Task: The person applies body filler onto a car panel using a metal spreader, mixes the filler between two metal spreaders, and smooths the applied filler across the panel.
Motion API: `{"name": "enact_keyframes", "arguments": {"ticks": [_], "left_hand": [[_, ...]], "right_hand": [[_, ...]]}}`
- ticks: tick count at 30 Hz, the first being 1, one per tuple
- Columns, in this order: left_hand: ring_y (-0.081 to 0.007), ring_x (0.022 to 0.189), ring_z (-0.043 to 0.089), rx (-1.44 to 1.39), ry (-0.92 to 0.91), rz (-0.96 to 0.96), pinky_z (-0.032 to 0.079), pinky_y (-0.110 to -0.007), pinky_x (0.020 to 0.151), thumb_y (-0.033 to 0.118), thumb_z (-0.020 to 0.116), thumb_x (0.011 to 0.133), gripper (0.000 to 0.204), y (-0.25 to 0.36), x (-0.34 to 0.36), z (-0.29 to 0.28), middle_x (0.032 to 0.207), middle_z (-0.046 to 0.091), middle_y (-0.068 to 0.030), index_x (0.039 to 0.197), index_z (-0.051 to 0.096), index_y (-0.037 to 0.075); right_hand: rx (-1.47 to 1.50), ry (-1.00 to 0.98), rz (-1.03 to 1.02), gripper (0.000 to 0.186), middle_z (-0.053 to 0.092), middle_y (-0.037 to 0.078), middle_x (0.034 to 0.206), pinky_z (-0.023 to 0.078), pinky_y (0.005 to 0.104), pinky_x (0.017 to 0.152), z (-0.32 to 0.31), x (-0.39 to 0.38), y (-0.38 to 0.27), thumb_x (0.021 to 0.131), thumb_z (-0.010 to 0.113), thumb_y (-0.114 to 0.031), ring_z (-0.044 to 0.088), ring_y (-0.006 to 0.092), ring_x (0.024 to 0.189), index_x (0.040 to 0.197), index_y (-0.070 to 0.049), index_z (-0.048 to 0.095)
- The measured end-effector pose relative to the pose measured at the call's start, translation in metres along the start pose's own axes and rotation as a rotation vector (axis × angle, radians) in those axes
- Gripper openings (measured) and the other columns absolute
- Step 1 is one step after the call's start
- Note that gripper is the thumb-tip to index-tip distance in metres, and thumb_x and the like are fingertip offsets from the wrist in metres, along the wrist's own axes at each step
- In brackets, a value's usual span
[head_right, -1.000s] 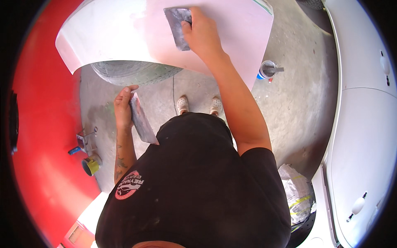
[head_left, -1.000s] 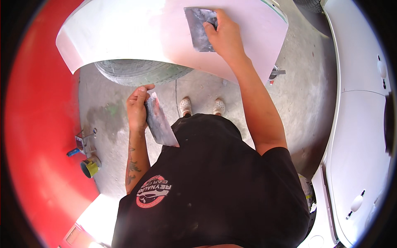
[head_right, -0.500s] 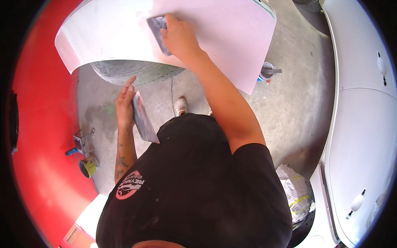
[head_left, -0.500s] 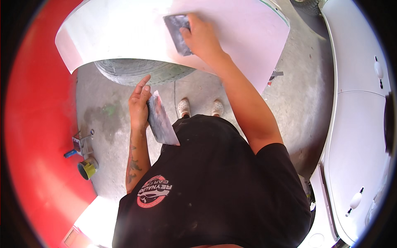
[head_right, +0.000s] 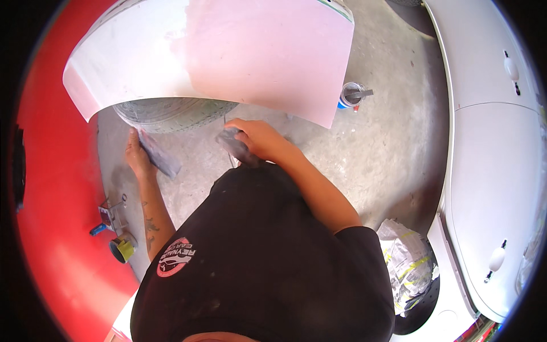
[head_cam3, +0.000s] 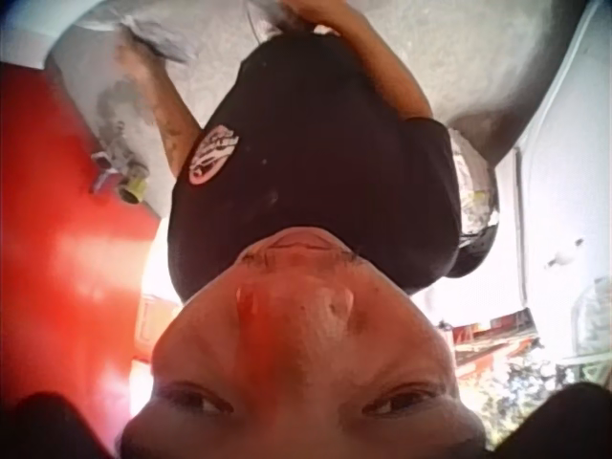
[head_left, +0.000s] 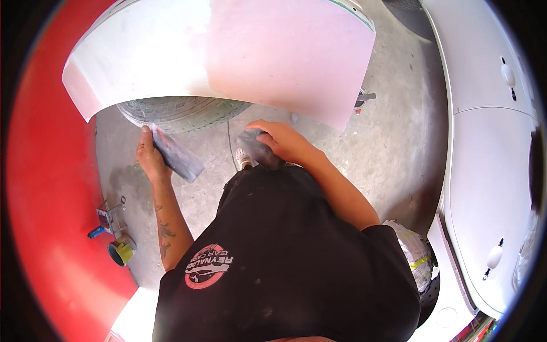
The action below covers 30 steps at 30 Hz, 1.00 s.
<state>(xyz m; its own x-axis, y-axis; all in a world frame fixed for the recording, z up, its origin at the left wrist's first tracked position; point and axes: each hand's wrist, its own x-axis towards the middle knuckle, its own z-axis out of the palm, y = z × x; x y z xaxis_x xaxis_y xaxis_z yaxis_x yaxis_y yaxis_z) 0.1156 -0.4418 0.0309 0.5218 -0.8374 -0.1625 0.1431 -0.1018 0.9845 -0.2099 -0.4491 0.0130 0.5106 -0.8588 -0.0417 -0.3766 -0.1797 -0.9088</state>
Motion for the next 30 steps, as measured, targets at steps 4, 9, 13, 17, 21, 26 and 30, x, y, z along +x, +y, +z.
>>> {"name": "enact_keyframes", "arguments": {"ticks": [4, 9, 13, 17, 21, 26, 30], "left_hand": [[-0.0107, 0.067, 0.055, -0.058, 0.081, 0.115, 0.047, -0.025, 0.066, 0.028, 0.053, 0.099, 0.032, -0.014, -0.026, 0.074, 0.081, 0.063, -0.0014, 0.101, 0.066, -0.001], [-0.0049, 0.069, 0.049, -0.046, -0.132, -0.094, 0.041, -0.021, 0.061, 0.033, 0.05, 0.1, 0.039, -0.033, -0.061, 0.107, 0.078, 0.057, 0.0014, 0.098, 0.065, -0.003], [-0.014, 0.077, 0.059, -0.082, -0.196, -0.166, 0.05, -0.027, 0.07, 0.035, 0.046, 0.101, 0.042, -0.042, -0.085, 0.117, 0.087, 0.063, -0.0073, 0.105, 0.059, -0.005], [-0.0138, 0.078, 0.059, -0.054, -0.13, -0.204, 0.049, -0.027, 0.072, 0.035, 0.044, 0.102, 0.043, -0.056, -0.107, 0.109, 0.088, 0.064, -0.0076, 0.106, 0.06, -0.005], [-0.0142, 0.078, 0.06, -0.016, -0.117, -0.243, 0.049, -0.028, 0.073, 0.034, 0.042, 0.102, 0.042, -0.063, -0.128, 0.101, 0.089, 0.064, -0.0074, 0.104, 0.061, -0.004], [-0.0143, 0.08, 0.06, -0.074, -0.053, -0.25, 0.049, -0.028, 0.075, 0.033, 0.042, 0.102, 0.041, -0.064, -0.146, 0.098, 0.09, 0.064, -0.0064, 0.103, 0.062, -0.003], [-0.0137, 0.081, 0.06, -0.095, -0.035, -0.256, 0.049, -0.028, 0.077, 0.032, 0.044, 0.102, 0.039, -0.064, -0.151, 0.095, 0.091, 0.065, -0.0054, 0.102, 0.062, -0.002]], "right_hand": [[0.122, 0.053, 0.018, 0.03, 0.065, 0.016, 0.105, 0.047, 0.0392, 0.082, -0.011, -0.01, 0.0, 0.09, 0.055, -0.008, 0.061, 0.0339, 0.093, 0.12, -0.008, 0.061], [0.094, -0.039, 0.061, 0.032, 0.065, 0.014, 0.111, 0.047, 0.0368, 0.087, -0.03, -0.043, 0.022, 0.09, 0.055, -0.003, 0.06, 0.0307, 0.102, 0.121, -0.007, 0.061], [0.171, 0.045, 0.086, 0.036, 0.065, 0.017, 0.105, 0.047, 0.037, 0.085, -0.041, -0.067, 0.033, 0.087, 0.059, -0.005, 0.062, 0.0316, 0.09, 0.122, -0.009, 0.06], [0.124, 0.408, 0.089, 0.035, 0.065, 0.016, 0.089, 0.048, 0.033, 0.077, -0.097, -0.052, 0.039, 0.087, 0.061, -0.007, 0.062, 0.0257, 0.079, 0.122, -0.003, 0.055], [0.026, 0.658, 0.014, 0.027, 0.064, 0.014, 0.079, 0.047, 0.0318, 0.065, -0.15, -0.019, 0.036, 0.089, 0.06, -0.009, 0.059, 0.0226, 0.066, 0.115, -0.002, 0.056], [-0.234, 0.526, -0.004, 0.024, 0.062, 0.015, 0.076, 0.046, 0.0317, 0.062, -0.162, -0.011, 0.022, 0.09, 0.059, -0.012, 0.057, 0.0205, 0.063, 0.112, 0.0, 0.055], [-0.134, 0.596, -0.089, 0.025, 0.062, 0.015, 0.076, 0.046, 0.0328, 0.062, -0.159, -0.012, 0.031, 0.09, 0.059, -0.012, 0.057, 0.0234, 0.062, 0.112, -0.002, 0.055]]}}
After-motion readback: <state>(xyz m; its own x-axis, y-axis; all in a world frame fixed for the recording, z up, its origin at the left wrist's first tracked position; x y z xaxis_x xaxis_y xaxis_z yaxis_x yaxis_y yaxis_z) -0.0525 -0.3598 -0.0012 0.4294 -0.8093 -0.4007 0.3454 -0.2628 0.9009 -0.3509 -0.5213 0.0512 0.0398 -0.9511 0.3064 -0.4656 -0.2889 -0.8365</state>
